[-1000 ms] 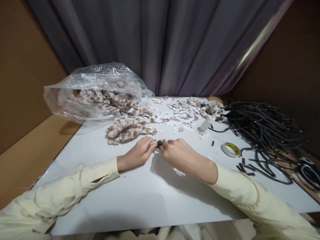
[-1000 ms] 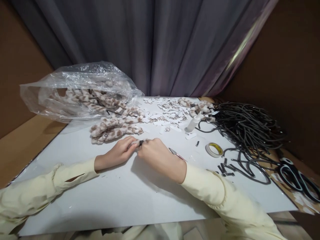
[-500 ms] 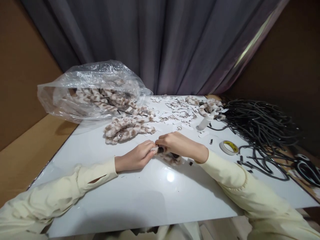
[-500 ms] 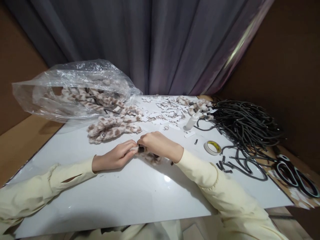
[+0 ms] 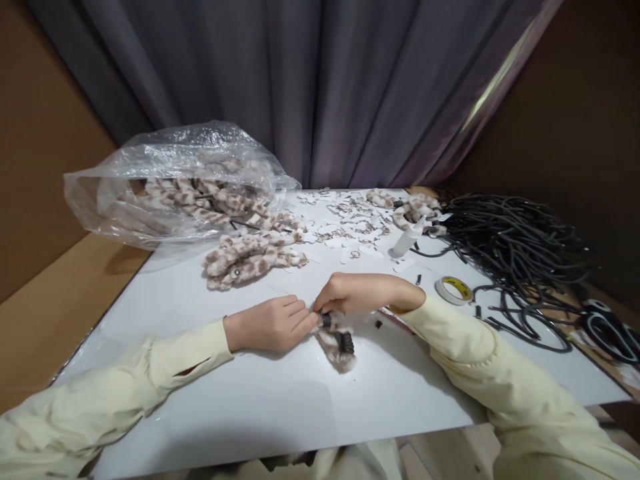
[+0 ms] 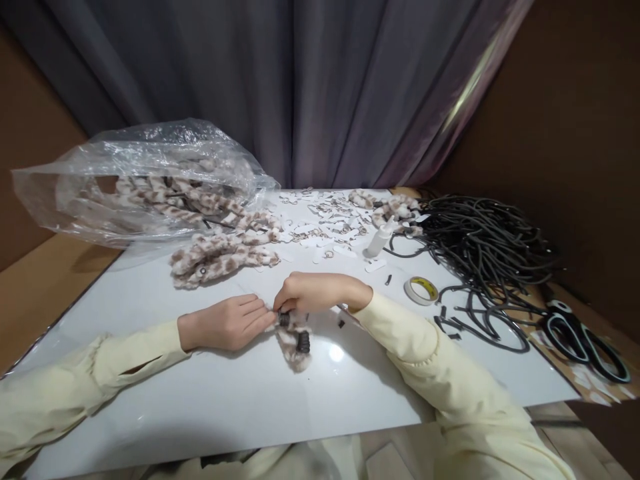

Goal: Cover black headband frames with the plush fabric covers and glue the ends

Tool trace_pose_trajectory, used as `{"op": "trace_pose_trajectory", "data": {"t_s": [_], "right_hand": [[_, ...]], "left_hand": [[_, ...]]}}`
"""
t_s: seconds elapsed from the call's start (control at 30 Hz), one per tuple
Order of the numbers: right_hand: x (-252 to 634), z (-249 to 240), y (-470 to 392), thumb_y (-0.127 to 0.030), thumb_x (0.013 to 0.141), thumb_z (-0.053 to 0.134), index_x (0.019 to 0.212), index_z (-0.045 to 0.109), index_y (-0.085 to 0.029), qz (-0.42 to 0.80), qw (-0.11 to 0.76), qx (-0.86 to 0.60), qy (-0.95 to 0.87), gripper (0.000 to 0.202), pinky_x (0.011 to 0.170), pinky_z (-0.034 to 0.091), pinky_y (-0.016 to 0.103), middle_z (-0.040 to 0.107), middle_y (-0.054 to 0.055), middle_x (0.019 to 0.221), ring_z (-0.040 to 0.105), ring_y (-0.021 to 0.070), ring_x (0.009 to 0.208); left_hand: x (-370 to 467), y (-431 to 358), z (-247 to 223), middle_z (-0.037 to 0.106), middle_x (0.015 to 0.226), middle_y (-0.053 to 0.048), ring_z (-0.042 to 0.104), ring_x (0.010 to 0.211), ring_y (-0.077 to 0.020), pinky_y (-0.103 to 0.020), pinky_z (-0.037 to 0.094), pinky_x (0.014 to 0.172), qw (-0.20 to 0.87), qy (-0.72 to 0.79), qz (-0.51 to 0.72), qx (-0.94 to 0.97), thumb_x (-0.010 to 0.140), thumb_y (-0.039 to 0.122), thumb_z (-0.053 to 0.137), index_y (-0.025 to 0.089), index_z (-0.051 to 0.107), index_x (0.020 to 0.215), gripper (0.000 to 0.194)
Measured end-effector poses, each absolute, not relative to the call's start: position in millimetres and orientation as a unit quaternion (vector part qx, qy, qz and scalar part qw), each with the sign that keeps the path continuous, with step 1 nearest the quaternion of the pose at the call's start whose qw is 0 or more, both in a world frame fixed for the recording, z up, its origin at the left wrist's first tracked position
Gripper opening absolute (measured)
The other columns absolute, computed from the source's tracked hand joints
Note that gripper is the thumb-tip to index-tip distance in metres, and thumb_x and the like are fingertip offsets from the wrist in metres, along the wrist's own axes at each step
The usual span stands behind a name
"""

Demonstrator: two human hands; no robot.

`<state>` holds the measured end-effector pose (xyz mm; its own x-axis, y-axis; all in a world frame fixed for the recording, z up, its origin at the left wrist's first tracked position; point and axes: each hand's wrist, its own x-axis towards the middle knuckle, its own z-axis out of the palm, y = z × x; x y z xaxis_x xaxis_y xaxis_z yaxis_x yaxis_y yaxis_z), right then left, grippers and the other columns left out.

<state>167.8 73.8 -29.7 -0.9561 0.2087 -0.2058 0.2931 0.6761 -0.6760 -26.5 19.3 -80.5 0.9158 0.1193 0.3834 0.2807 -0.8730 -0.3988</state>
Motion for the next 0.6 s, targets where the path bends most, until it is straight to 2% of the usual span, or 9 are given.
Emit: {"op": "trace_pose_trajectory", "data": {"t_s": [0.07,0.23,0.37,0.47,0.53,0.6], "right_hand": [[167.9,-31.3,75.0,-0.004,0.077,0.04,0.087,0.065,-0.009,-0.405,0.07,0.139,0.901,0.028,0.059,0.038,0.018,0.059,0.002,0.068,0.044,0.0088,0.059],[169.6,-23.6,72.3,-0.003,0.073,0.038,0.089,0.065,-0.009,-0.439,0.125,0.179,0.871,0.032,0.049,0.036,0.016,0.05,-0.004,0.047,0.043,0.0076,0.046],[170.0,-14.5,65.7,-0.005,0.068,0.044,0.096,0.066,-0.008,-0.435,0.113,0.241,0.86,0.035,0.048,0.039,0.016,0.06,0.0,0.054,0.052,0.0093,0.05],[170.3,-16.9,66.2,-0.018,0.07,0.058,0.096,0.068,-0.009,-0.432,0.087,0.242,0.864,0.03,0.049,0.04,0.017,0.065,0.003,0.061,0.055,0.0107,0.054],[170.4,-22.3,69.3,-0.029,0.071,0.063,0.094,0.069,-0.009,-0.443,0.067,0.226,0.865,0.031,0.049,0.04,0.017,0.062,0.002,0.056,0.053,0.0096,0.051],[170.1,-28.4,72.9,-0.032,0.074,0.063,0.091,0.069,-0.009,-0.456,0.045,0.221,0.861,0.029,0.049,0.039,0.017,0.056,-0.002,0.048,0.049,0.0077,0.046]], "left_hand": [[-26.4,19.1,-80.2,0.052,0.058,-0.001,0.046,0.052,-0.0139,-0.028,0.036,0.05,0.225,-0.102,-0.175,-0.953,0.091,0.014,0.036,0.015,0.05,0.078,0.019],[-26.7,18.7,-81.1,0.051,0.058,-0.001,0.046,0.053,-0.015,-0.029,0.036,0.05,0.216,-0.102,-0.187,-0.953,0.09,0.013,0.037,0.015,0.049,0.078,0.017],[-27.4,19.3,-81.7,0.052,0.058,-0.002,0.046,0.053,-0.0159,-0.03,0.036,0.05,0.2,-0.106,-0.189,-0.955,0.091,0.012,0.032,0.015,0.049,0.079,0.021],[-28.4,21.1,-82.6,0.052,0.058,-0.003,0.046,0.054,-0.0167,-0.03,0.037,0.05,0.181,-0.113,-0.196,-0.957,0.091,0.011,0.03,0.015,0.049,0.081,0.022],[-29.5,23.0,-83.9,0.051,0.058,-0.003,0.046,0.054,-0.0167,-0.029,0.037,0.05,0.164,-0.12,-0.201,-0.958,0.091,0.011,0.03,0.014,0.049,0.081,0.022],[-30.6,25.1,-85.4,0.051,0.058,-0.003,0.046,0.054,-0.0164,-0.028,0.037,0.051,0.141,-0.128,-0.205,-0.96,0.09,0.011,0.029,0.014,0.049,0.081,0.023]]}}
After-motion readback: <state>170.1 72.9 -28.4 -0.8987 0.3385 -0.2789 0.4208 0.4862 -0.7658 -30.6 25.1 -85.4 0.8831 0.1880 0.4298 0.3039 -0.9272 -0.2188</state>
